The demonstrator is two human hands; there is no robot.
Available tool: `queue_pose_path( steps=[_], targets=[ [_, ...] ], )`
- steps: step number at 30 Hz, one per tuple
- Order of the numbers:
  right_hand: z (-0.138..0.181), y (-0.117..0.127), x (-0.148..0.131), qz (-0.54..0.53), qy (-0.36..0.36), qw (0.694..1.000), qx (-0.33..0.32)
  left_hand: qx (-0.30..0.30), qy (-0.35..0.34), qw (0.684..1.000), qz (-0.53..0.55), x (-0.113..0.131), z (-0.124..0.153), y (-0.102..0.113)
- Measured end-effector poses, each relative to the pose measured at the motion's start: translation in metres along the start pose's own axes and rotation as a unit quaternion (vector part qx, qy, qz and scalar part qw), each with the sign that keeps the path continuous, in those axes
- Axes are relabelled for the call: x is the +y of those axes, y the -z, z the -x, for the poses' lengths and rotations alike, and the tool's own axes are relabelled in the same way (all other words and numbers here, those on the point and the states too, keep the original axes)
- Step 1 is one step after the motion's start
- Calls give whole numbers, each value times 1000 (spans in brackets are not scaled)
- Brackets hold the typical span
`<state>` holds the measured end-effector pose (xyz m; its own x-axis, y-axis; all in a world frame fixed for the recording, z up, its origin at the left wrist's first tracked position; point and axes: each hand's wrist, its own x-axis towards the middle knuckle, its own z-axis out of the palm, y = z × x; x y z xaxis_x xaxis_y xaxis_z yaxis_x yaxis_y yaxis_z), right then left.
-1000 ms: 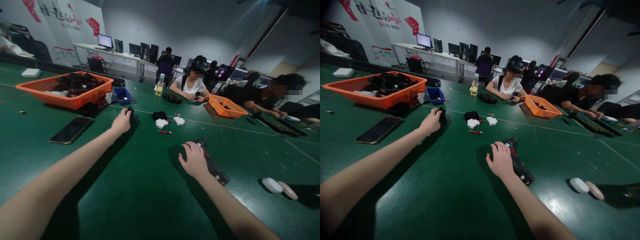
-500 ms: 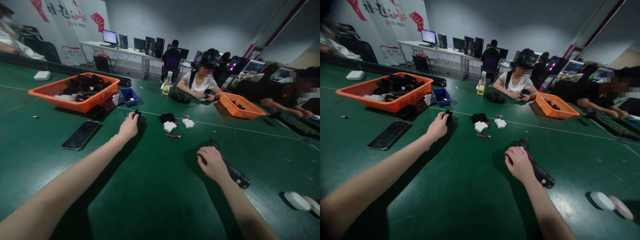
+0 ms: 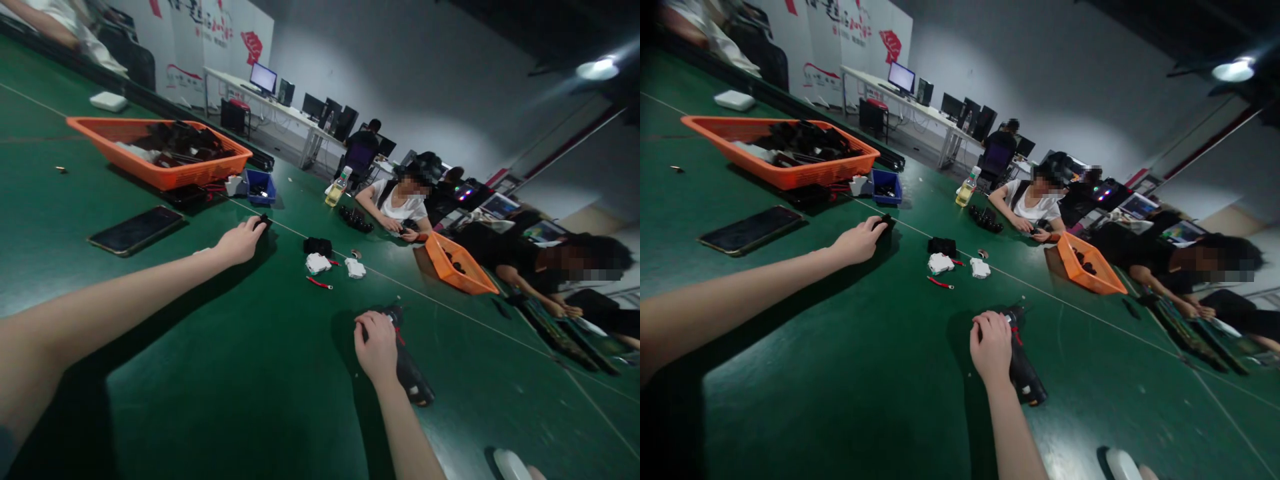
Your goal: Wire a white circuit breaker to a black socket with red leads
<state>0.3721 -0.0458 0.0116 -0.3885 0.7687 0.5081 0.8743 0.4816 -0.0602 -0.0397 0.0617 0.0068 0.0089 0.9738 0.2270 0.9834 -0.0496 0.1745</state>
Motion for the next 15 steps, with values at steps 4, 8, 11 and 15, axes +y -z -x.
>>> queue_pose_path(
  steps=[4, 8, 11, 15],
  targets=[
    [2, 2, -1, -23, -12, 1000, 3, -8, 3, 1000, -12, 2, -2, 0],
    [2, 0, 2, -32, -14, 999, 6, 3, -4, 999, -33, 1, -4, 0],
    [1, -2, 4, -26, -15, 1000, 8, 14, -13, 999, -43, 1, -3, 0],
    [1, -4, 4, -18, -14, 1000, 19, 20, -20, 998, -52, 2, -1, 3]
  ],
)
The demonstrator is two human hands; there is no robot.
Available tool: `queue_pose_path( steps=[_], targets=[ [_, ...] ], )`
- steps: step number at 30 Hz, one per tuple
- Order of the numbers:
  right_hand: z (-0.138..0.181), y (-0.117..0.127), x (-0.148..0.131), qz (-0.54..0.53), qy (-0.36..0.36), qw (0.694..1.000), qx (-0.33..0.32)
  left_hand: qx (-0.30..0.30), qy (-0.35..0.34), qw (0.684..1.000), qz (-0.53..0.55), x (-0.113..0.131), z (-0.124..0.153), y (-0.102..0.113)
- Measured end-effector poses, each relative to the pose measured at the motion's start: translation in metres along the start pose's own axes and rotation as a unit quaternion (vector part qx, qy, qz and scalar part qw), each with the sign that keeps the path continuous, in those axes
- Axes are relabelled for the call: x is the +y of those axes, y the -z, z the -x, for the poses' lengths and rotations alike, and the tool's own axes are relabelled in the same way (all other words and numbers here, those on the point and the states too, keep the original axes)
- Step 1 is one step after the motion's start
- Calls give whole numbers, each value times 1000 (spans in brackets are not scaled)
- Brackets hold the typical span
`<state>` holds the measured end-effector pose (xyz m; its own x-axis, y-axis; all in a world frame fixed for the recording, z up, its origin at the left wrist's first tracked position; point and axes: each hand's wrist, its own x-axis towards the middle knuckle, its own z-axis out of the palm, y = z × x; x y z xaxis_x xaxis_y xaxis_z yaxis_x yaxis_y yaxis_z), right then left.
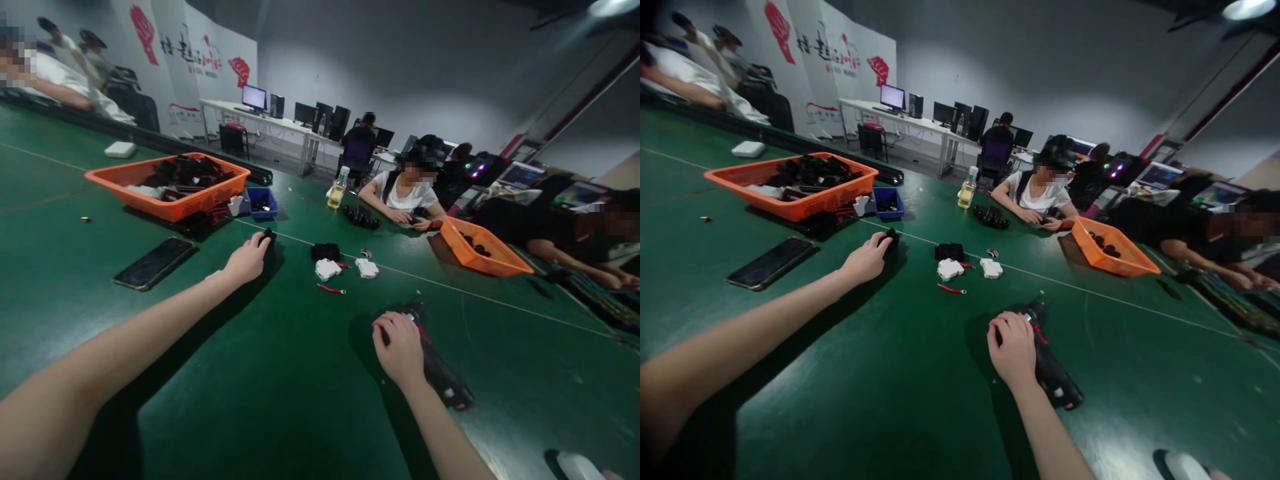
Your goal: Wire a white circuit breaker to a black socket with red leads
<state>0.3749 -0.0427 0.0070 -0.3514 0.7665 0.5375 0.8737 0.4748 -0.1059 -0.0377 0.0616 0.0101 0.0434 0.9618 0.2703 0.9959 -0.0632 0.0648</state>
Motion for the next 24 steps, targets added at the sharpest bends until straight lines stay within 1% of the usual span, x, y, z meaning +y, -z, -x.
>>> queue_pose_path(
  steps=[5, 9, 12, 15, 17, 20, 22, 24],
  targets=[
    [2, 1, -3, -8, -20, 1000, 12, 10, -13, 1000, -14, -1, 1, -2],
    [7, 2, -14, -22, -35, 999, 24, 6, -26, 1000, -16, -4, -1, -6],
    [10, 3, -30, -26, -17, 1000, 0, 5, -28, 1000, -10, -6, -1, -7],
    [10, 6, -40, -13, 24, 999, -36, 7, -31, 999, -7, -6, 0, -7],
    [8, 8, -39, 12, 63, 997, -49, 7, -33, 999, -9, -6, 0, -6],
    [5, 14, -27, 69, 112, 990, -41, 4, -35, 999, -12, -4, 0, -4],
    [4, 17, -20, 94, 106, 990, -22, 5, -35, 999, -15, -3, 1, -2],
    [3, 19, -19, 95, 73, 993, -8, 10, -36, 999, -22, -1, 2, -1]
  ],
)
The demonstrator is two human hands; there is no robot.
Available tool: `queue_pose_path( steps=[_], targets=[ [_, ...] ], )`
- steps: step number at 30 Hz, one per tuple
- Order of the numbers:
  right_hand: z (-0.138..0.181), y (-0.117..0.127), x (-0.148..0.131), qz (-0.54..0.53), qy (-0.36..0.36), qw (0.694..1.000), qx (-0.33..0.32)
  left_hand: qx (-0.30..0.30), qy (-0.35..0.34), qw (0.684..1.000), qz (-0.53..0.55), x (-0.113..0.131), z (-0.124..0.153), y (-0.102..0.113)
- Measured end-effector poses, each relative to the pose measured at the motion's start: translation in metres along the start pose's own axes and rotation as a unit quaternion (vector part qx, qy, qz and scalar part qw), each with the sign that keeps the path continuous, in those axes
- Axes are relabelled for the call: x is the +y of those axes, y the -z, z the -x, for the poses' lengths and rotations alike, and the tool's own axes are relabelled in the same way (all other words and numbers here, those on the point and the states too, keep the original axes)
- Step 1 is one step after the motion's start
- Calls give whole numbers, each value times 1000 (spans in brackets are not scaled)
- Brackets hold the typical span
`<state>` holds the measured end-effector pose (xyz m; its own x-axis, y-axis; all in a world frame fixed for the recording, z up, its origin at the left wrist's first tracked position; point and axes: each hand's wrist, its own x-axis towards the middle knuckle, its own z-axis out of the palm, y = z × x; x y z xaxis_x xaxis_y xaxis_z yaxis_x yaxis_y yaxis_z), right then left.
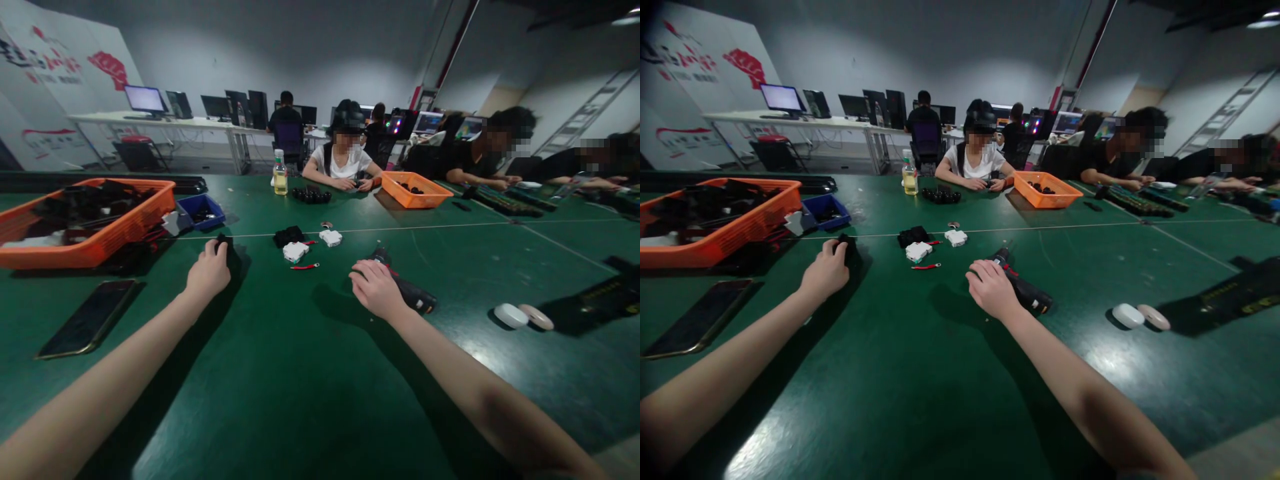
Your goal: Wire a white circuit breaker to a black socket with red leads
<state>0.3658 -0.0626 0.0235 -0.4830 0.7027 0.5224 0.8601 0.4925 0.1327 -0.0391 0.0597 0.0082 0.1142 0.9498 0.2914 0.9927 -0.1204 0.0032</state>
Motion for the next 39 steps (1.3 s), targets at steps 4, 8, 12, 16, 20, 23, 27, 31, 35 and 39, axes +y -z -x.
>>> queue_pose_path(
  steps=[4, 8, 12, 16, 20, 23, 27, 31, 35, 39],
  targets=[
    [-13, -4, -18, -49, -41, 998, -25, 12, -8, 1000, -11, 1, 2, 0],
    [-46, -27, -41, -91, -6, 994, -67, 17, -8, 1000, -7, -1, 1, -3],
    [-79, -59, -50, -131, -26, 989, -70, 22, -4, 1000, 2, -5, -1, -7],
    [-88, -80, -48, -175, -78, 979, -76, 19, -6, 1000, 21, -8, -3, -8],
    [-83, -83, -45, -172, -95, 977, -84, 16, -7, 999, 30, -9, -4, -7],
    [-84, -82, -45, -159, -86, 980, -86, 15, -14, 999, 40, -9, -5, -7],
    [-85, -76, -50, -160, -60, 982, -85, 19, -6, 998, 56, -11, -7, -9],
    [-82, -58, -72, -201, 25, 975, -93, 15, -3, 999, 51, -11, -7, -10],
    [-70, -36, -112, -239, 203, 942, -120, 14, -4, 999, 47, -11, -8, -12],
    [-57, -27, -141, -265, 335, 898, -110, 16, -14, 998, 51, -13, -9, -16]
  ],
)
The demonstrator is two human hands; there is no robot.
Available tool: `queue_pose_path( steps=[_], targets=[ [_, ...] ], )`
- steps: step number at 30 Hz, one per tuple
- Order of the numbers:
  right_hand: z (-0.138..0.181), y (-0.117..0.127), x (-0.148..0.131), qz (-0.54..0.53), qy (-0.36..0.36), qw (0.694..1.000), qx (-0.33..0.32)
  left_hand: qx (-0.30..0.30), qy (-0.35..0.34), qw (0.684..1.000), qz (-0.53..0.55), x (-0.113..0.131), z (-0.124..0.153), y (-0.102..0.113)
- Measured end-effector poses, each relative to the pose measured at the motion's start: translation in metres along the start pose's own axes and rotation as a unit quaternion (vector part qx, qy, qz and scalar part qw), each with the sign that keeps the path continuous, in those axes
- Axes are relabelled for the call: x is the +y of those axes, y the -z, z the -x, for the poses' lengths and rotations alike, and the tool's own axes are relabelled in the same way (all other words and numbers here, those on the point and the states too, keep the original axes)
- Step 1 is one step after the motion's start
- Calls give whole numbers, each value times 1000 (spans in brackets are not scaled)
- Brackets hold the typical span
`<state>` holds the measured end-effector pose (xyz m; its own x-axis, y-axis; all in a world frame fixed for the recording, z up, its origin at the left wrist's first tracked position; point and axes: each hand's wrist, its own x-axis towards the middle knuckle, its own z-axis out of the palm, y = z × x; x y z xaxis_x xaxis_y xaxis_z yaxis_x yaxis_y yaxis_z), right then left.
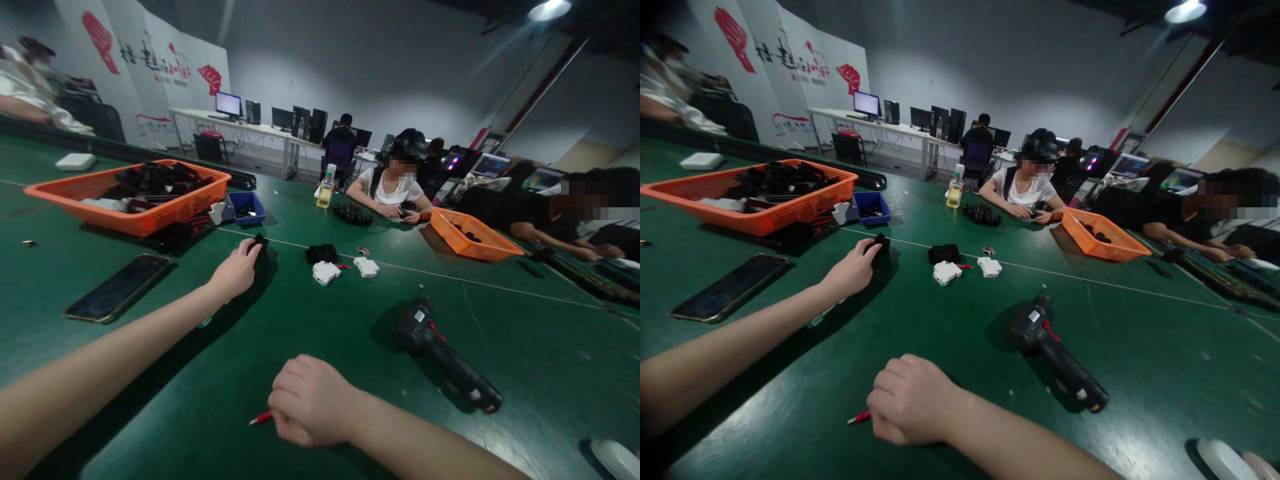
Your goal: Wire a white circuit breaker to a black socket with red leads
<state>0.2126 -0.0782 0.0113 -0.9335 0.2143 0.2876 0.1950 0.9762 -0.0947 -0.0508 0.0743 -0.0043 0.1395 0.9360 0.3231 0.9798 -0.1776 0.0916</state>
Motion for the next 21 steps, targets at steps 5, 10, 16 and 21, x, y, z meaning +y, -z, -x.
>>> queue_pose_path(
  steps=[5, 10, 16, 21],
  targets=[
    [9, 4, 22, -9, -33, 999, 34, -5, -6, 1000, 2, -2, -2, -3],
    [27, 16, 79, 25, -262, 961, 81, -4, -15, 1000, 10, 1, -2, -2],
    [40, 7, 112, 21, -348, 936, 57, -16, -30, 999, 32, 1, -3, -3],
    [39, 8, 108, 11, -342, 939, 45, -14, -34, 999, 38, 1, -4, -4]
  ],
)
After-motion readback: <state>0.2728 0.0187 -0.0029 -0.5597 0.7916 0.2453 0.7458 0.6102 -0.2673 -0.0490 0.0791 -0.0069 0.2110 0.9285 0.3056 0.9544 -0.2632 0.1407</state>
